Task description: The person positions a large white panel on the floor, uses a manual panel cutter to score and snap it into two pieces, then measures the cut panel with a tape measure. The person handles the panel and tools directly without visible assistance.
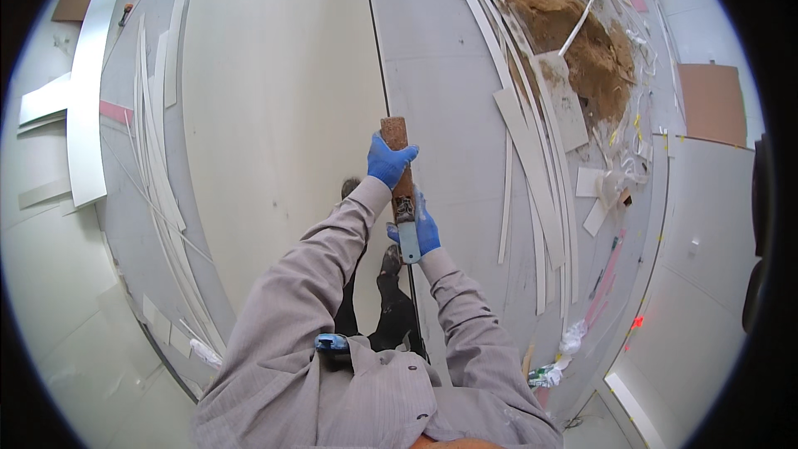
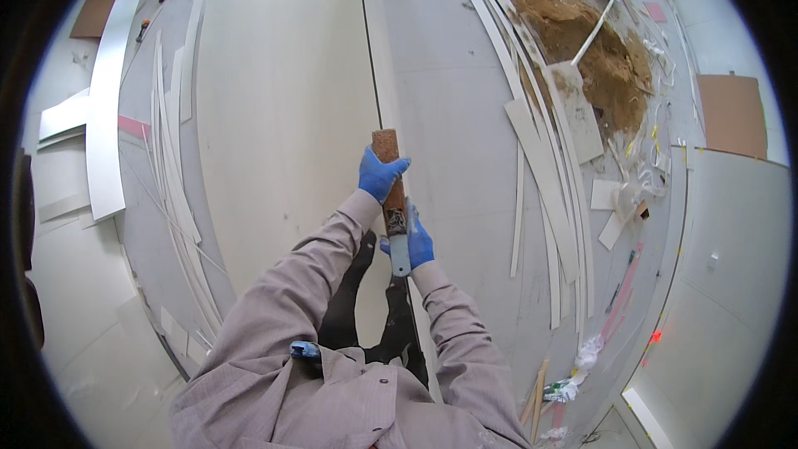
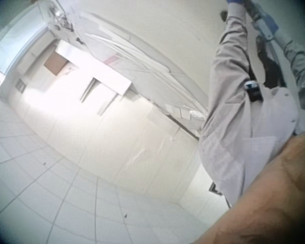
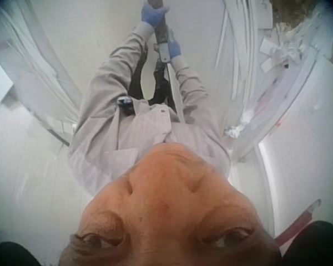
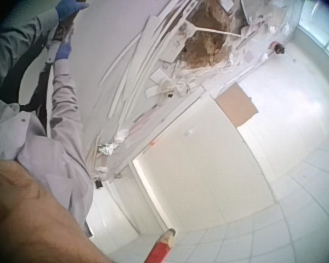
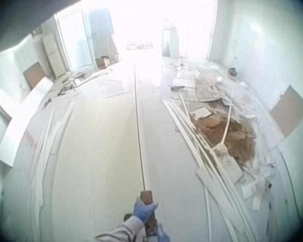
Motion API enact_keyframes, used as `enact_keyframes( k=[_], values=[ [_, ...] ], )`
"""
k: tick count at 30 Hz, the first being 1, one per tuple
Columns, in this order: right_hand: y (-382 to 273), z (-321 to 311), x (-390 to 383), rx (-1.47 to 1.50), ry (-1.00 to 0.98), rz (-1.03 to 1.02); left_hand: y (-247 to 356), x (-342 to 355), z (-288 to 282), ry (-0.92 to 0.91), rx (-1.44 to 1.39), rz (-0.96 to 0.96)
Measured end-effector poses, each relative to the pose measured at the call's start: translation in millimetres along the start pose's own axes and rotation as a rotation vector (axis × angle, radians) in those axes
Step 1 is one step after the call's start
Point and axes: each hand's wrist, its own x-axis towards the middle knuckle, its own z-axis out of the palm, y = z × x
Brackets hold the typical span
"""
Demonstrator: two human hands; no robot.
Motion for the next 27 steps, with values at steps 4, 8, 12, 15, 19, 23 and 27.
enact_keyframes(
  k=[4,8,12,15,19,23,27],
  values=[
    [-46,-10,94,-0.006,-0.040,0.063,47,91,-3,0.026,0.006,0.000],
    [-77,-7,188,-0.081,0.028,-0.001,89,182,-7,0.014,-0.010,-0.003],
    [-107,-13,269,0.051,0.021,0.059,131,264,-2,0.011,0.018,0.004],
    [-138,-20,332,0.080,0.004,0.064,165,327,-3,0.014,0.037,-0.005],
    [-182,-29,411,0.468,-0.025,0.294,205,404,-5,-0.002,0.060,-0.024],
    [-215,-28,492,0.373,-0.007,0.124,241,484,-13,0.047,0.114,0.015],
    [-250,-32,584,0.096,-0.018,0.044,281,572,-21,0.049,0.070,0.030]
  ],
)
